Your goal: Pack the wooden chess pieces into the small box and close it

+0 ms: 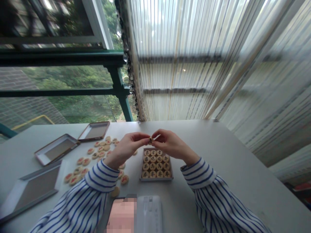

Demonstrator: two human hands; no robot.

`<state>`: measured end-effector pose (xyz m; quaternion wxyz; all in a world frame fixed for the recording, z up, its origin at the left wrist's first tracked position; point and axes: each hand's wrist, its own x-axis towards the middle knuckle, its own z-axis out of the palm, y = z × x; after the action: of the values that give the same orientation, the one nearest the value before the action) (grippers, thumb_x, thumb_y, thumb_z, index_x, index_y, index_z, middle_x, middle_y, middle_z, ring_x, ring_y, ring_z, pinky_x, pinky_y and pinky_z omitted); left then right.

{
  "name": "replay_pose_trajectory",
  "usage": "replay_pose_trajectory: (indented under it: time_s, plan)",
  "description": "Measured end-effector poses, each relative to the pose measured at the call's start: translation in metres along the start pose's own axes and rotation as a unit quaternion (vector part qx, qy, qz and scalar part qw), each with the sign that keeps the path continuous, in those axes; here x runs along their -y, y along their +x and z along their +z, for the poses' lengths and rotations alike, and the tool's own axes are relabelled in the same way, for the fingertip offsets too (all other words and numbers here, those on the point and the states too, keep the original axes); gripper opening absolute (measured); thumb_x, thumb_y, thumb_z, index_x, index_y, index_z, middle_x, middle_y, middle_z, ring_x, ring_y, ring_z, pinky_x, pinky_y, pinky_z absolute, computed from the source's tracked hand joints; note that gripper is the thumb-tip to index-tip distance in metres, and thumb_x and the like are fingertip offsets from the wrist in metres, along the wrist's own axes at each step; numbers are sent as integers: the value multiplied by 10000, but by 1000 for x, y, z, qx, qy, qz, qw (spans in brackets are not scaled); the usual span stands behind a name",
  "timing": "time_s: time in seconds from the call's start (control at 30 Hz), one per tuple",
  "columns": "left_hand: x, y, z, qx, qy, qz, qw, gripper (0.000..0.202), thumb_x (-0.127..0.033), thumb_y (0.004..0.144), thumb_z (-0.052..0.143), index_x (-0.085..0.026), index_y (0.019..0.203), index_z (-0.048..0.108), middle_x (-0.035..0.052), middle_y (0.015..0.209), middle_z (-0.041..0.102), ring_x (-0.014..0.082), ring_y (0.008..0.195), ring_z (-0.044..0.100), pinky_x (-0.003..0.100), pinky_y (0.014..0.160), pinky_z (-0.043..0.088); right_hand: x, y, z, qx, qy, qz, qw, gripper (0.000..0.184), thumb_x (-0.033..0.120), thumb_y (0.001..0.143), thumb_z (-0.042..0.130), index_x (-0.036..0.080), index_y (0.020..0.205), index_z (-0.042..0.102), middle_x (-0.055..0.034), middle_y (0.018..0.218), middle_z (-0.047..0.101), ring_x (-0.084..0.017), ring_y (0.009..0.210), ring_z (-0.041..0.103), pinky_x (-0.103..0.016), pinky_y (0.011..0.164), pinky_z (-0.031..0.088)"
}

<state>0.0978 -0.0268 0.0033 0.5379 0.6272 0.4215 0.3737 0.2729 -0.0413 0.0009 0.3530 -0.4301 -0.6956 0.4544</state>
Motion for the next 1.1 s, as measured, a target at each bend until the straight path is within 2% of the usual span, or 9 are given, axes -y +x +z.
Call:
replay_pose_trajectory:
  time_s: [0.27, 0.53, 0.77, 1.1]
  plan:
    - [9, 3, 1, 30, 15, 31, 999, 219, -254, 727, 585, -125, 877, 679, 70, 842, 698, 163, 762, 621, 292, 720, 471, -8, 3, 1, -30, -64, -2, 998, 258, 387, 758, 555, 144, 844, 574, -45, 727, 639, -124, 650, 585, -240, 539, 459]
    - [6, 2, 1, 18, 10, 15, 1000, 196, -228, 715, 602, -132, 872, 671, 65, 849, 698, 160, 765, 623, 281, 704, 480, -6, 1, 1, -35, -112, -19, 993, 242, 371, 794, 506, 152, 850, 591, -30, 710, 630, -121, 639, 574, -244, 550, 456]
    - [2, 1, 3, -20, -3, -2, 1000, 167, -196, 716, 610, -117, 863, 623, 71, 824, 681, 139, 731, 615, 268, 678, 490, -1, -1, -1, -2, -150, -67, 986, 229, 294, 770, 544, 183, 966, 582, -22, 766, 659, -110, 637, 581, -242, 559, 450]
    - [8, 3, 5, -3, -21, -2, 1000, 200, -154, 702, 618, -107, 894, 588, 76, 807, 668, 138, 739, 617, 281, 698, 492, 3, -3, -1, -20, -229, -104, 968, 179, 282, 752, 565, 200, 904, 610, -3, 763, 644, -108, 681, 572, -242, 613, 435]
